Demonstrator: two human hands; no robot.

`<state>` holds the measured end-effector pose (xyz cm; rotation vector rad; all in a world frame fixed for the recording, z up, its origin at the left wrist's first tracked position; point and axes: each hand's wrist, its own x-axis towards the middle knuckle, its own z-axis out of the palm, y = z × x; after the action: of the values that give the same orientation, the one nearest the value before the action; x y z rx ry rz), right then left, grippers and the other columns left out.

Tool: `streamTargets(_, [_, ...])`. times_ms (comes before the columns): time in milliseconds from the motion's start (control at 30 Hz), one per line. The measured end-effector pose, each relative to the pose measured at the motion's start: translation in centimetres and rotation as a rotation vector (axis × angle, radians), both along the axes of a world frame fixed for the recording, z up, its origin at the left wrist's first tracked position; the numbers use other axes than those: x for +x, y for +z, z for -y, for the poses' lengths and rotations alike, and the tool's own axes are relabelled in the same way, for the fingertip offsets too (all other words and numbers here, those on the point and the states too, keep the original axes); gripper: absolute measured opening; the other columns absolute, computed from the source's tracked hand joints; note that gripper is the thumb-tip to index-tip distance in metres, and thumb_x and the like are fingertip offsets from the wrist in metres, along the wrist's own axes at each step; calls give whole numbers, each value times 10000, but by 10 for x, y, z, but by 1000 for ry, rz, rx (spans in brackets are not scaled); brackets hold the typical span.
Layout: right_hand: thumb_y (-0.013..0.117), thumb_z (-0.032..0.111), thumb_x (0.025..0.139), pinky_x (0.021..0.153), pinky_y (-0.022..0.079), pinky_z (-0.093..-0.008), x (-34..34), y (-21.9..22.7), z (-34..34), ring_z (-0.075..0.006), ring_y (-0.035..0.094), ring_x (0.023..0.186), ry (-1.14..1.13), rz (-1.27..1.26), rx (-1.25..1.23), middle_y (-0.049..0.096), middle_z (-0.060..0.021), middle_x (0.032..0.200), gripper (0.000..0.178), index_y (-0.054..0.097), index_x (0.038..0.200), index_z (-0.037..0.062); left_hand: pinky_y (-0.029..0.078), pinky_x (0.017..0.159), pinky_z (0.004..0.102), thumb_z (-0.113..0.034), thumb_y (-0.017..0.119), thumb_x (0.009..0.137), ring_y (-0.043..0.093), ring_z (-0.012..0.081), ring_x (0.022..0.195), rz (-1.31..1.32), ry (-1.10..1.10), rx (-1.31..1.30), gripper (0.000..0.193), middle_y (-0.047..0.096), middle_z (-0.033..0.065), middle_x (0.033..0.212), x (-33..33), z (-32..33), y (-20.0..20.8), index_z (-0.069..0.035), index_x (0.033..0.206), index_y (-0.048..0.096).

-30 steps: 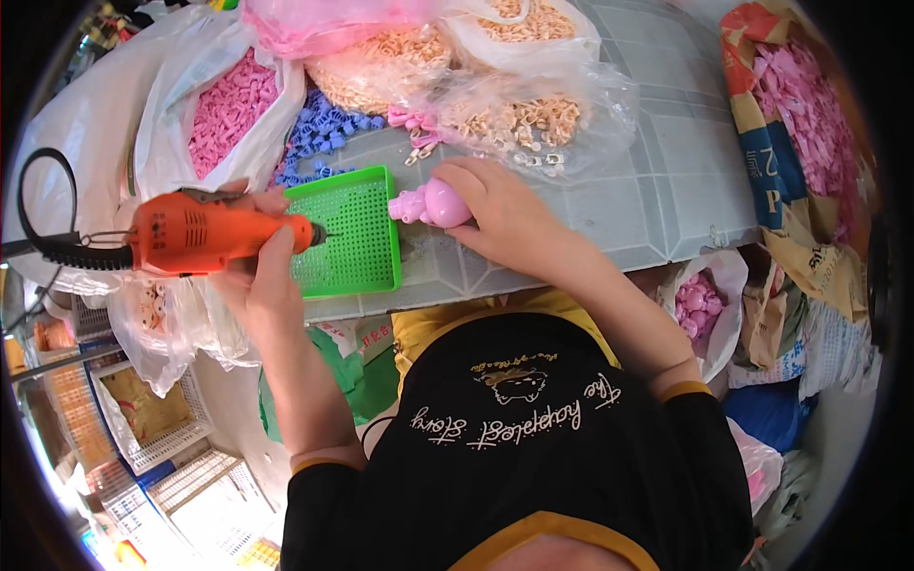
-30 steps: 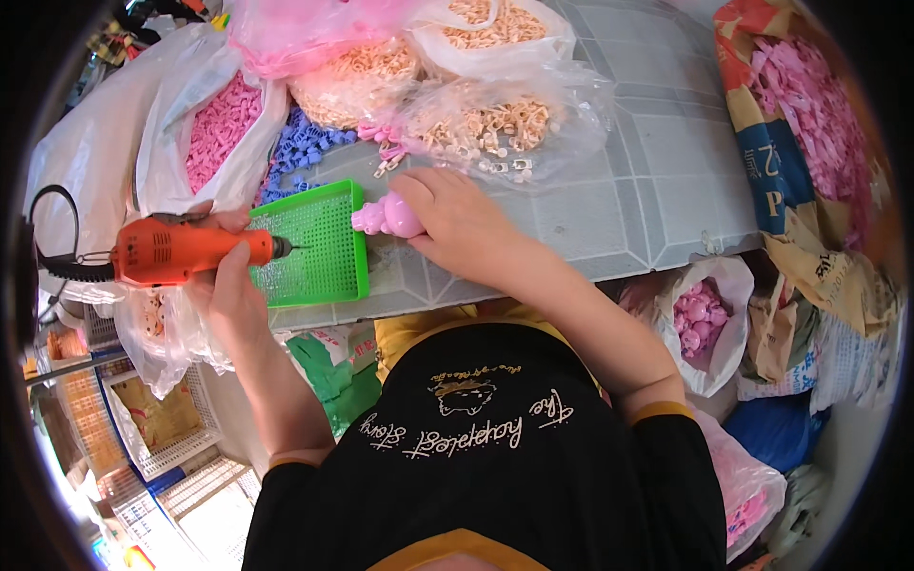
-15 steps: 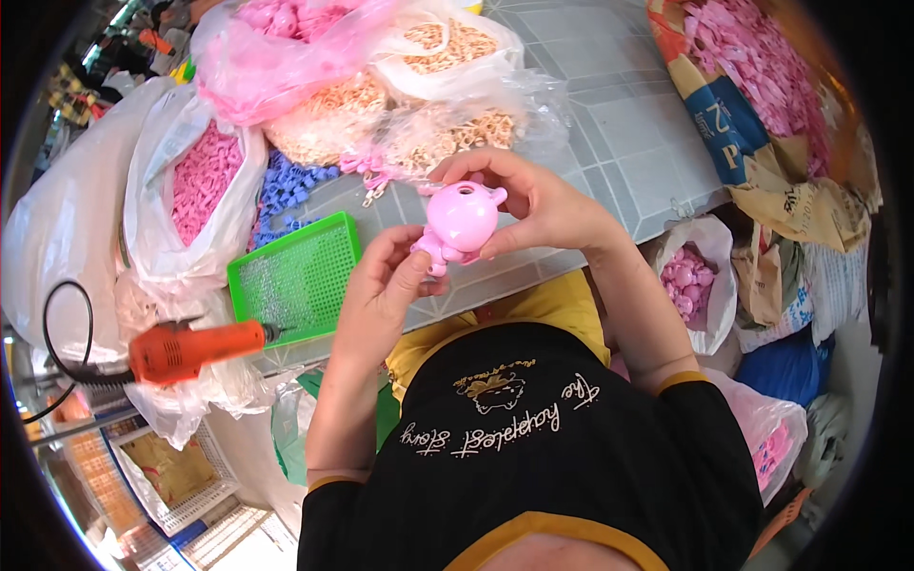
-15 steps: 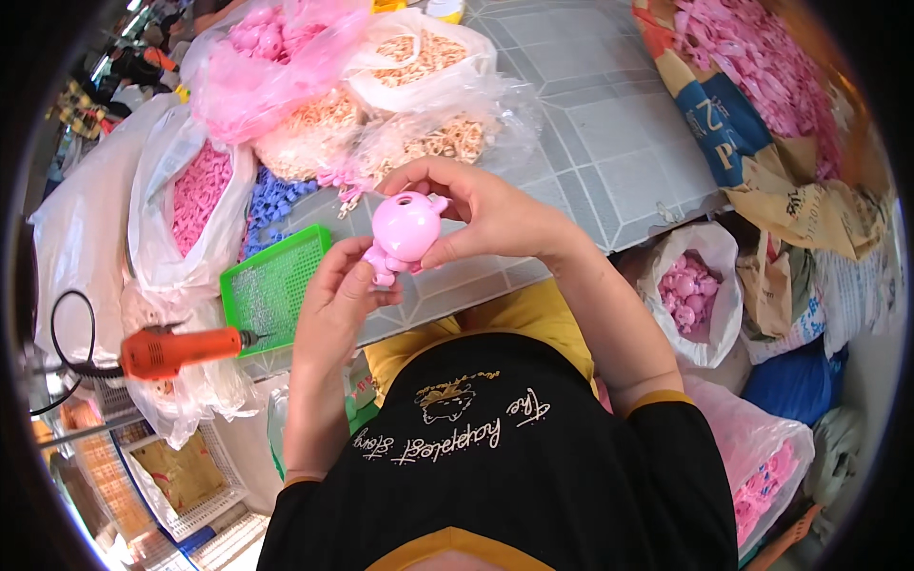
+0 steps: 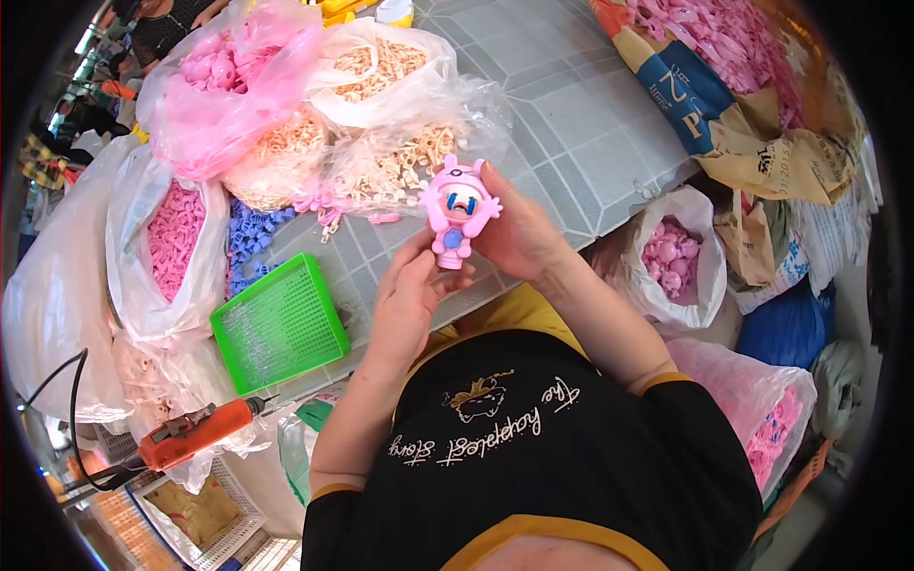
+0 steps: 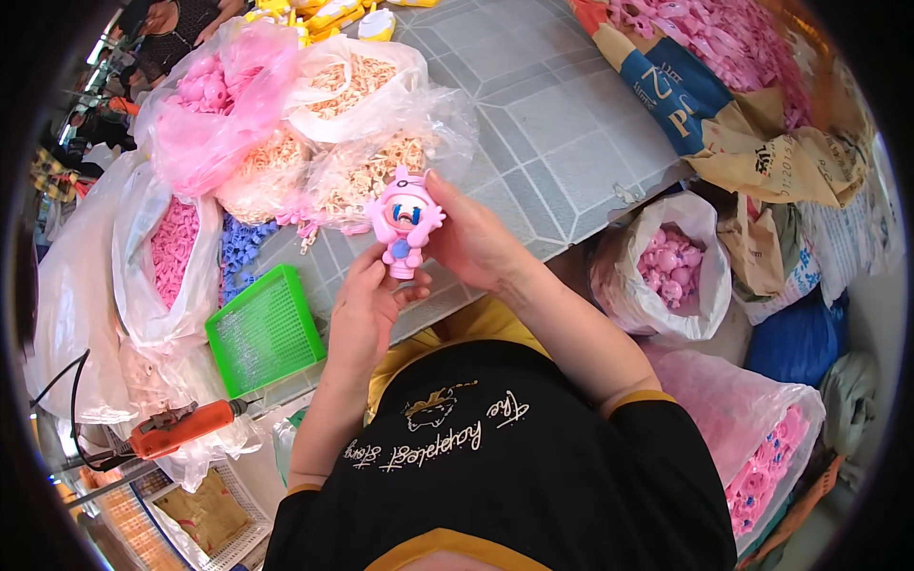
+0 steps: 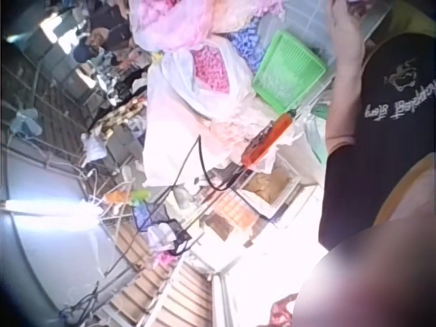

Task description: Assembling a small pink character toy by attaching decorative parts and using a hot air tool.

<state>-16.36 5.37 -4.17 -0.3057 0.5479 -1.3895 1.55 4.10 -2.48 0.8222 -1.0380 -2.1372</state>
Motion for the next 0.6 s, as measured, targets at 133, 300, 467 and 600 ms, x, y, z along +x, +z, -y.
streamTargets(133, [438,516,1038,896,534,-388,1,-4,-2,-203,652,1031,20,-92,-4,653,-111,1188,572,525,1331,32,509,876,399,-223,515,1015,636,229,998,-5,-52,-10,391,646,121,1141,-5,1,-6,-16,1346,503])
streamTargets(300, [445,482,1038,797,561,-343,5,0,-5,-193,652,1015,9,-147,-77,654,-109,1162,518,544,1292,42,553,850,343,-192,624,972,665,176,918,-5,-44,-21,285,669,82,1041,-7,-3,-17,-1,1181,587])
streamTargets(467, [440,474,1036,751,556,-309,8,-10,-5,-163,650,930,19,-182,-65,657,-98,1120,504,556,1265,41,575,793,319,-215,670,946,679,161,829,10,22,-103,316,691,76,969,-13,-8,-25,7,1166,622])
streamTargets(600, [437,476,1036,722,554,-291,10,-4,-6,-148,647,892,4,-203,-40,658,-91,1105,506,557,1264,40,579,781,316,-233,705,923,685,161,801,-21,61,-100,350,701,76,931,-14,-8,-27,14,1163,644])
